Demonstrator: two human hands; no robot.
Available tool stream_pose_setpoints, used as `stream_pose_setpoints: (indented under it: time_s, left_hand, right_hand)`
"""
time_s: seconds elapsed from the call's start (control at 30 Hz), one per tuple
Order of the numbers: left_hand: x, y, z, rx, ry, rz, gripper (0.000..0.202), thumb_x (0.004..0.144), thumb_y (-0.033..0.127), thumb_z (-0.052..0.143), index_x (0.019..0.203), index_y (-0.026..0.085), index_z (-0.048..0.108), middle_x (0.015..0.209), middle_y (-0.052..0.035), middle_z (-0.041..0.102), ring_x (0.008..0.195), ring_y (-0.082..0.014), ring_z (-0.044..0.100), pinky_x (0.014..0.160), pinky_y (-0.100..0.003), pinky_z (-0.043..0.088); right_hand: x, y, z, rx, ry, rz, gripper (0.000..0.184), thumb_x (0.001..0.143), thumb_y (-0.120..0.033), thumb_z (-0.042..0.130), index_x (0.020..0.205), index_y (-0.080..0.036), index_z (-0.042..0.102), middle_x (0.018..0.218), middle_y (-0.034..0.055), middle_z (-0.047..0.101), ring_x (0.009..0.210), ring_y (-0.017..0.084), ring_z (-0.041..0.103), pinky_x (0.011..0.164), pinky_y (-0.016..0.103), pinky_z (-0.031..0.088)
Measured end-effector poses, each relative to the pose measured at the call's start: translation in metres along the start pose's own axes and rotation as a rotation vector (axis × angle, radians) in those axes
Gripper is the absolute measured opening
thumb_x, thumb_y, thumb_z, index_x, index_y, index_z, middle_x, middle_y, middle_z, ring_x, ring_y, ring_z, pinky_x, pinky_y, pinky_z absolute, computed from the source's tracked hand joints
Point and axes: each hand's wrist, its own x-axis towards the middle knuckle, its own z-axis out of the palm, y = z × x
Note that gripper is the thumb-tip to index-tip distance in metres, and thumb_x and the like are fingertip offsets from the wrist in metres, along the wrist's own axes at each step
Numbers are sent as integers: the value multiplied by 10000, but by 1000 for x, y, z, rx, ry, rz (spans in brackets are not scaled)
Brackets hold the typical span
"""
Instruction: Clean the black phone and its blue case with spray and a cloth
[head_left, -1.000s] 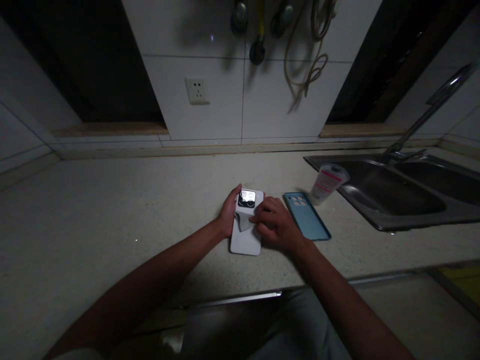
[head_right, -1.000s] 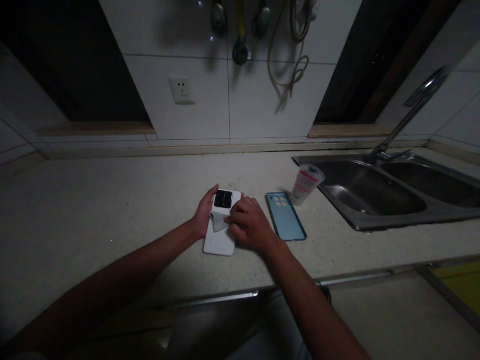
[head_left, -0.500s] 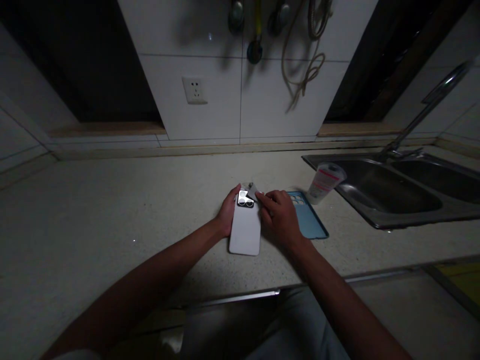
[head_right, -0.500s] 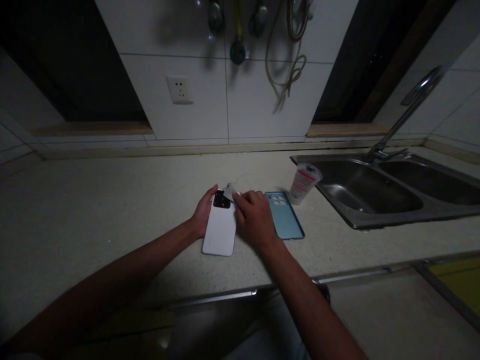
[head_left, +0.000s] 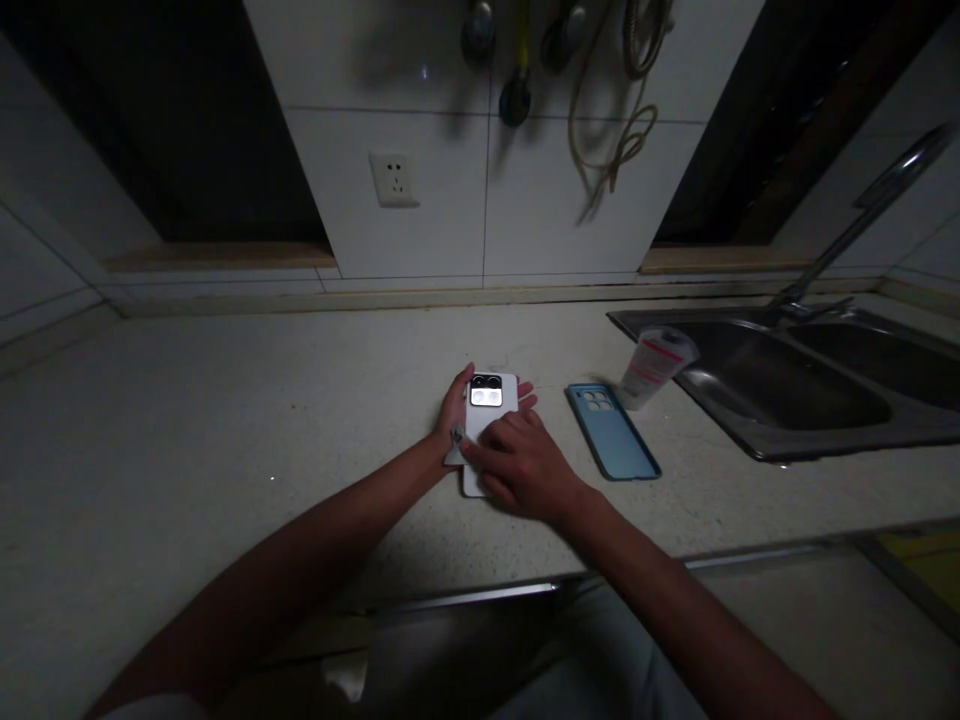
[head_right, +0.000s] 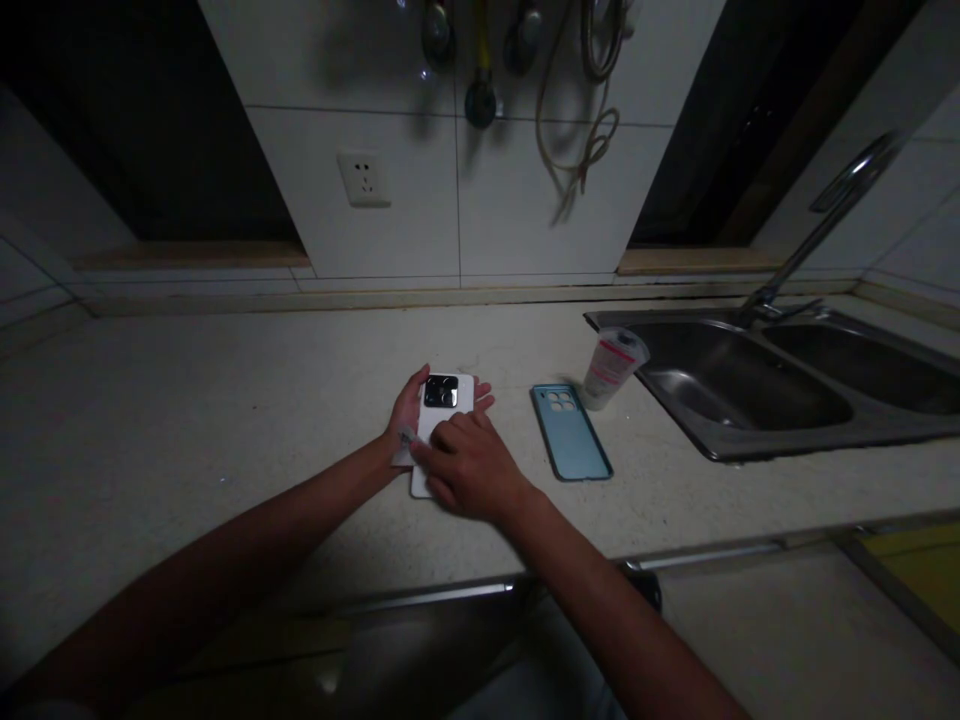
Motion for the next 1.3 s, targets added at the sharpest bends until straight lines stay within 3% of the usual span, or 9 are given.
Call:
stream_pose_setpoints:
  time_s: [0.17,0.4,0.53,0.63,0.8,0.9,1.1,1.2,1.3]
  left_hand:
    - [-2,-1,0,22,4,-34,660,941,599,403,1252,63,628,1127,-189,727,1047,-296,696,1012,-435,472]
    - [-2,-1,3,8,44,50,655,948,602,385,1216,55,624,1134,-192,723,1042,-305,693,936,-422,505]
    - [-2,0,0,6,5,35,632,936,602,407,1255,95,608,1186,-179,707,1059,-309,683,855,-426,525]
    - [-1,1,-3,2,-5,40,637,931,598,410,1277,98,598,1195,-182,701,1065,-302,680,856,-417,526]
    - [2,-1,-5,37,-36,-22,649,921,590,419,1273,73,596,1161,-198,710,1059,-304,681,927,-434,505]
    - [3,-3,-4,52,-48,-21,635,920,591,424,1245,79,613,1142,-192,718,1050,-299,686,951,-433,496]
    - [-2,-2,0,61,-47,-23,643,929,604,391,1224,83,626,1178,-193,705,1042,-300,684,836,-399,531]
    - [-4,-1,1,85,-48,-19,654,932,615,364,1187,83,645,1192,-186,703,1006,-298,693,799,-387,538]
    - [-3,0,0,100,-54,-12,654,933,615,348,1169,88,656,1184,-179,708,956,-292,704,788,-390,539]
  right_hand:
    - [-2,6,0,-132,82,263,314,885,-183,569,1172,-161,696,879,106,601,841,253,457,704,378,304]
    - [-15,8,-5,154,-19,-50,222,938,-237,525,1038,-201,721,810,44,554,784,202,457,721,355,327]
    - [-26,9,-14,219,-33,-94,208,938,-239,536,1008,-219,730,787,33,549,774,194,480,721,356,340]
    - [-34,14,-16,152,9,-24,202,942,-228,549,1025,-203,732,832,57,593,782,195,496,708,348,360]
    - [-37,21,-13,-19,128,220,266,973,-189,514,1147,-164,714,836,87,605,743,185,487,639,308,370]
    - [-36,19,-13,-25,137,257,273,980,-200,516,1173,-176,708,821,77,599,719,175,479,619,293,372]
    - [-36,4,-20,321,-26,41,236,948,-193,528,1059,-177,735,818,64,596,729,166,515,621,280,404]
    - [-40,-1,-23,524,-85,65,254,925,-159,518,1048,-171,741,819,58,597,725,157,543,624,273,428]
    - [-42,-1,-24,616,-57,154,248,911,-147,542,1034,-193,751,838,49,598,734,149,573,639,268,458]
